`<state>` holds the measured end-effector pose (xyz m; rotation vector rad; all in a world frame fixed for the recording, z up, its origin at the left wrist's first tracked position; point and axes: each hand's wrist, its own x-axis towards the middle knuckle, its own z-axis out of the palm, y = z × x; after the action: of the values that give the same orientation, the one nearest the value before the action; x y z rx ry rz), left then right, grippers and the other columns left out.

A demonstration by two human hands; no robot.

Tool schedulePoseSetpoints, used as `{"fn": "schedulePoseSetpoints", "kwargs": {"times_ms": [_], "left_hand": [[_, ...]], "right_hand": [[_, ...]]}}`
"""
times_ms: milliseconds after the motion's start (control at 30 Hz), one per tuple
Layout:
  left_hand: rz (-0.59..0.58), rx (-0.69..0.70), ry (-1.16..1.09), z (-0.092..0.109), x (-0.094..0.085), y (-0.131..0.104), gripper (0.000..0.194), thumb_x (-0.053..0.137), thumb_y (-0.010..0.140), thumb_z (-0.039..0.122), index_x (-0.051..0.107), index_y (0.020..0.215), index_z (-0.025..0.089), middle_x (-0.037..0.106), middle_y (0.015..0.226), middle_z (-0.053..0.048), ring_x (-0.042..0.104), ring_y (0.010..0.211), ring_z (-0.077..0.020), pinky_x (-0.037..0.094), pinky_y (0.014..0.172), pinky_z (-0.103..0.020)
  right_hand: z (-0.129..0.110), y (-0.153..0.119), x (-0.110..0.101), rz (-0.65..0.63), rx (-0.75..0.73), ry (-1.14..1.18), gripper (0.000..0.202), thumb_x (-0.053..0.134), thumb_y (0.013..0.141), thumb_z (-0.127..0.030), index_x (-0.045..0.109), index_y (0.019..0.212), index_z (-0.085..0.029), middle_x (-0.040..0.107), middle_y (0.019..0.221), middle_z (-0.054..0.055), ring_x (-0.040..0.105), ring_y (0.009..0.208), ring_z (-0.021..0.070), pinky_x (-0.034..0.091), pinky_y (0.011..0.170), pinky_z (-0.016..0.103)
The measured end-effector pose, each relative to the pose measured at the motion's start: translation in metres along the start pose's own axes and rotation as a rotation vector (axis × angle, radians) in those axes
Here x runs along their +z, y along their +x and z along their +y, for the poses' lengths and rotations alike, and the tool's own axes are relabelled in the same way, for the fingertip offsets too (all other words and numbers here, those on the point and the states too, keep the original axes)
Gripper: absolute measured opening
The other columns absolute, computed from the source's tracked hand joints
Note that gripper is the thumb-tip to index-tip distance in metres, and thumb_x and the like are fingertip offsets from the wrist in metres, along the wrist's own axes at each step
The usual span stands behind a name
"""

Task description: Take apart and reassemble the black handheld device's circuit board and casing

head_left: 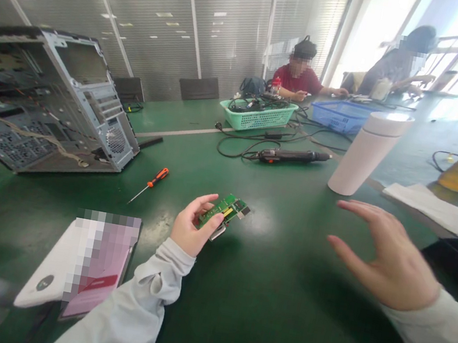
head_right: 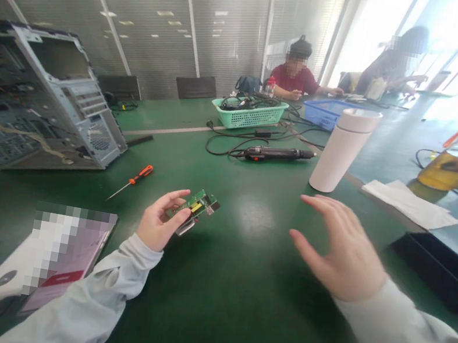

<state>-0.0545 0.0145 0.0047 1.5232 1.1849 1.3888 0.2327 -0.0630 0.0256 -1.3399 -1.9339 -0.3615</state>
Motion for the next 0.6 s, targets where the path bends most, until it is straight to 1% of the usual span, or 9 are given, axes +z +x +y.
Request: {"fn": "schedulePoseSetpoints", "kwargs": {"times_ms": [67,133,200,267,333,367,433,500,600], "left_hand": [[-0.01,0.042,0.076,0.002,-0.001,-0.001,0.037,0.072,0.061,0.025,0.067,0.097,0.018,0.064,0.076,-0.003,0.058,0.067,-0.0136,0.046,0.063,-0.022],[-0.097,0.075,0.14,0.002,-0.004,-0.002,0.04,0.072,0.061,0.027,0.066,0.1,0.018,0.066,0.083,-0.005,0.061,0.076,-0.0165,0.047,0.069,-0.025],[-0.218,0.138,0.216,0.002,-0.007,-0.003,0.043,0.07,0.064,0.03,0.062,0.105,0.019,0.067,0.093,-0.005,0.062,0.086,-0.019,0.047,0.077,-0.028],[-0.314,0.219,0.309,0.003,-0.01,-0.004,0.044,0.067,0.068,0.032,0.058,0.11,0.021,0.067,0.099,-0.005,0.062,0.091,-0.0193,0.047,0.083,-0.03],[-0.372,0.261,0.371,0.004,-0.01,-0.005,0.045,0.064,0.071,0.035,0.055,0.112,0.022,0.068,0.097,-0.004,0.063,0.088,-0.0183,0.046,0.083,-0.031],[-0.395,0.263,0.382,0.004,-0.01,-0.006,0.045,0.063,0.072,0.036,0.054,0.114,0.022,0.068,0.095,-0.003,0.063,0.085,-0.0176,0.047,0.082,-0.031],[-0.431,0.242,0.358,0.004,-0.009,-0.008,0.048,0.06,0.074,0.038,0.05,0.117,0.022,0.068,0.094,-0.003,0.063,0.082,-0.0166,0.048,0.077,-0.029],[-0.433,0.2,0.288,0.003,-0.007,-0.008,0.048,0.056,0.077,0.04,0.048,0.121,0.022,0.067,0.096,-0.005,0.062,0.081,-0.0158,0.048,0.072,-0.027],[-0.333,0.095,0.134,-0.003,-0.005,-0.004,0.042,0.044,0.083,0.041,0.05,0.118,0.019,0.065,0.094,-0.007,0.06,0.079,-0.0142,0.048,0.065,-0.024]], "right_hand": [[-0.028,0.024,0.021,-0.056,-0.12,0.096,0.045,0.044,0.088,-0.037,0.034,0.129,-0.022,0.046,0.118,0.01,0.044,0.11,0.0241,0.039,0.094,0.042],[-0.047,0.041,0.041,-0.138,-0.216,0.182,0.05,0.047,0.087,-0.035,0.033,0.131,-0.018,0.044,0.124,0.01,0.04,0.115,0.0232,0.037,0.098,0.041],[-0.057,0.054,0.059,-0.245,-0.299,0.25,0.053,0.051,0.086,-0.038,0.036,0.13,-0.014,0.043,0.124,0.011,0.039,0.116,0.0235,0.036,0.099,0.041],[-0.062,0.062,0.074,-0.392,-0.314,0.28,0.047,0.056,0.083,-0.039,0.047,0.121,-0.012,0.051,0.115,0.011,0.047,0.106,0.0225,0.041,0.092,0.038],[-0.064,0.066,0.082,-0.548,-0.245,0.277,0.036,0.06,0.081,-0.039,0.055,0.106,-0.013,0.057,0.099,0.008,0.054,0.091,0.0203,0.046,0.079,0.033],[-0.065,0.066,0.083,-0.599,-0.191,0.269,0.032,0.06,0.081,-0.039,0.057,0.101,-0.014,0.058,0.093,0.007,0.055,0.084,0.0194,0.046,0.073,0.031],[-0.066,0.062,0.08,-0.635,-0.088,0.268,0.03,0.059,0.081,-0.041,0.057,0.098,-0.016,0.058,0.086,0.005,0.055,0.076,0.0182,0.044,0.066,0.029],[-0.062,0.054,0.068,-0.608,0.005,0.285,0.03,0.053,0.083,-0.044,0.055,0.097,-0.018,0.058,0.084,0.004,0.054,0.073,0.0176,0.043,0.065,0.03],[-0.043,0.036,0.041,-0.51,0.208,0.267,0.041,0.043,0.08,-0.058,0.053,0.094,-0.02,0.057,0.082,0.005,0.053,0.068,0.0193,0.043,0.063,0.035]]}}
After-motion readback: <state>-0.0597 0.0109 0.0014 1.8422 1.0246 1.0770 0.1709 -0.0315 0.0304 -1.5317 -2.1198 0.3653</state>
